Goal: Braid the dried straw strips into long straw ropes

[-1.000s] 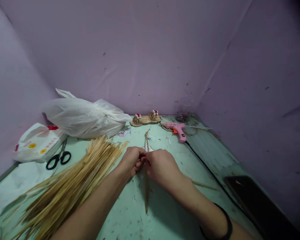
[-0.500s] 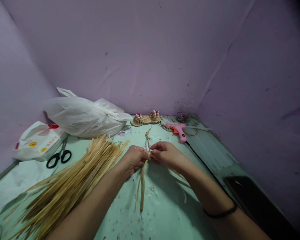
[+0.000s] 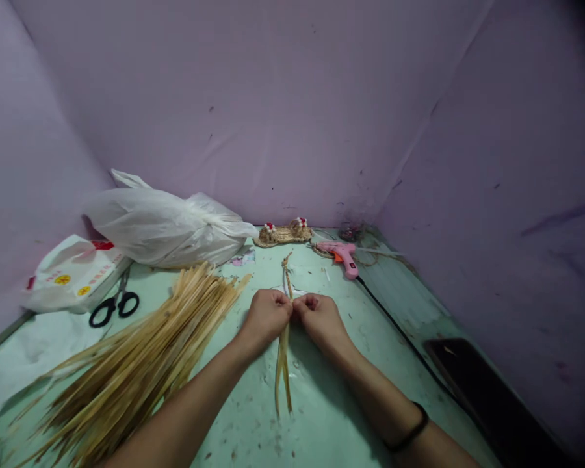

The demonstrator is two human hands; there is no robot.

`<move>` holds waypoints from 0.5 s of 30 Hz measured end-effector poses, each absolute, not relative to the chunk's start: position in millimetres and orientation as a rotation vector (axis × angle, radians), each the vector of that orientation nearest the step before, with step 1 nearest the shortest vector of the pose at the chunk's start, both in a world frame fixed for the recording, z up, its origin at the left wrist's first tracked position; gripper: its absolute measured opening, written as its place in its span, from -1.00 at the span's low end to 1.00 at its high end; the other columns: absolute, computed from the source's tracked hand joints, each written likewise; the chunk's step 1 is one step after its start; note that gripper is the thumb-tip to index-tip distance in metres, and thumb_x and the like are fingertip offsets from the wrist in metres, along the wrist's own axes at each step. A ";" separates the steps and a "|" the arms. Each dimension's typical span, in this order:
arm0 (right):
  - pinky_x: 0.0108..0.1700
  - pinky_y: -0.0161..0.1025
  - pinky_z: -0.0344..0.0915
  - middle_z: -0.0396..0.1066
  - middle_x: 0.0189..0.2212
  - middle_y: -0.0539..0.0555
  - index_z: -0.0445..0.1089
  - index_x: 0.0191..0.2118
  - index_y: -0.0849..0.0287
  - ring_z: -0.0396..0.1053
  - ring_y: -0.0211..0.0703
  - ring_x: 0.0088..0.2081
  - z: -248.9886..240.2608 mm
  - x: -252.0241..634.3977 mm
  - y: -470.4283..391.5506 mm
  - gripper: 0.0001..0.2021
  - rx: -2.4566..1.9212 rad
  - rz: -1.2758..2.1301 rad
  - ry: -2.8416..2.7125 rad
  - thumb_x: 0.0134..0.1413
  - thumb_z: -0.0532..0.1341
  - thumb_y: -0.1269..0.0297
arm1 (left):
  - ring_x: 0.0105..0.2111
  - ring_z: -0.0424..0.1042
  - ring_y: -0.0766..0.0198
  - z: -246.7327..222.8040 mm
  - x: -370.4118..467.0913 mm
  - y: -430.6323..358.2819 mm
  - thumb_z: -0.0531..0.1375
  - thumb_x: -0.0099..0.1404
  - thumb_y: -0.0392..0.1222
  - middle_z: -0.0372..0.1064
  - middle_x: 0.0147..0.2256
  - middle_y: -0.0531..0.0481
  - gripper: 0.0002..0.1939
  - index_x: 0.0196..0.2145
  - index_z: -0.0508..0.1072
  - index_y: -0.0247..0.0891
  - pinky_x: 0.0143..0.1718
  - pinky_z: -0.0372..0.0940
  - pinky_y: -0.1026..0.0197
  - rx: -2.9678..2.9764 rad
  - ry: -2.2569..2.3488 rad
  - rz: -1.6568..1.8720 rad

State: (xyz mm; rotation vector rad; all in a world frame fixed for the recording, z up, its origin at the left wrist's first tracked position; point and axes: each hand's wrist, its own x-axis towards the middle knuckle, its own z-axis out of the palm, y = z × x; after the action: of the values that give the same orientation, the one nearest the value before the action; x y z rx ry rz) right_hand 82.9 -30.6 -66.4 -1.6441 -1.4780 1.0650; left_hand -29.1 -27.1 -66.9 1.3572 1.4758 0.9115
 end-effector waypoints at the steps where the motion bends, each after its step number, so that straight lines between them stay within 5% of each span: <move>1: -0.63 -0.39 -0.09 0.12 -0.76 -0.07 0.24 -0.68 0.24 -0.01 -0.40 -0.69 -67.7 83.0 -30.1 -0.85 -1.638 1.131 -1.443 -0.23 0.04 0.36 | -0.64 0.11 0.44 -66.0 -30.7 -27.1 0.07 -0.13 -0.31 0.19 -0.70 0.10 -0.91 -0.69 0.34 -0.35 -0.61 -0.02 0.39 1.413 1.460 0.890; 9: -0.66 -0.39 -0.16 0.15 -0.78 -0.08 0.29 -0.66 0.26 -0.05 -0.43 -0.71 -73.0 83.1 -22.4 -0.90 -1.568 1.324 -1.322 -0.33 0.08 0.36 | -0.72 0.04 0.41 -29.9 -46.7 -25.6 0.08 -0.17 -0.37 0.02 -0.81 0.11 -0.86 -0.80 0.27 -0.31 -0.65 -0.12 0.34 1.557 1.674 0.468; 15: -0.66 -0.40 -0.19 0.06 -0.82 -0.13 0.26 -0.64 0.27 -0.07 -0.45 -0.73 -64.8 84.6 -27.0 -0.94 -1.409 1.561 -1.109 -0.37 0.13 0.38 | -0.50 0.24 0.22 -27.2 -14.1 -63.4 0.13 -0.14 -0.38 0.12 -0.68 0.02 -0.92 -0.69 0.32 -0.27 -0.48 0.01 0.29 1.657 1.760 0.717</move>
State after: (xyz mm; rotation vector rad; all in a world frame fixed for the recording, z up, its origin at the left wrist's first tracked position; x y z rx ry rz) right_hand 84.6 -27.0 -64.8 -1.4087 -1.1087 1.5612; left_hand -14.1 -63.4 -27.2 1.6567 1.7601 0.7173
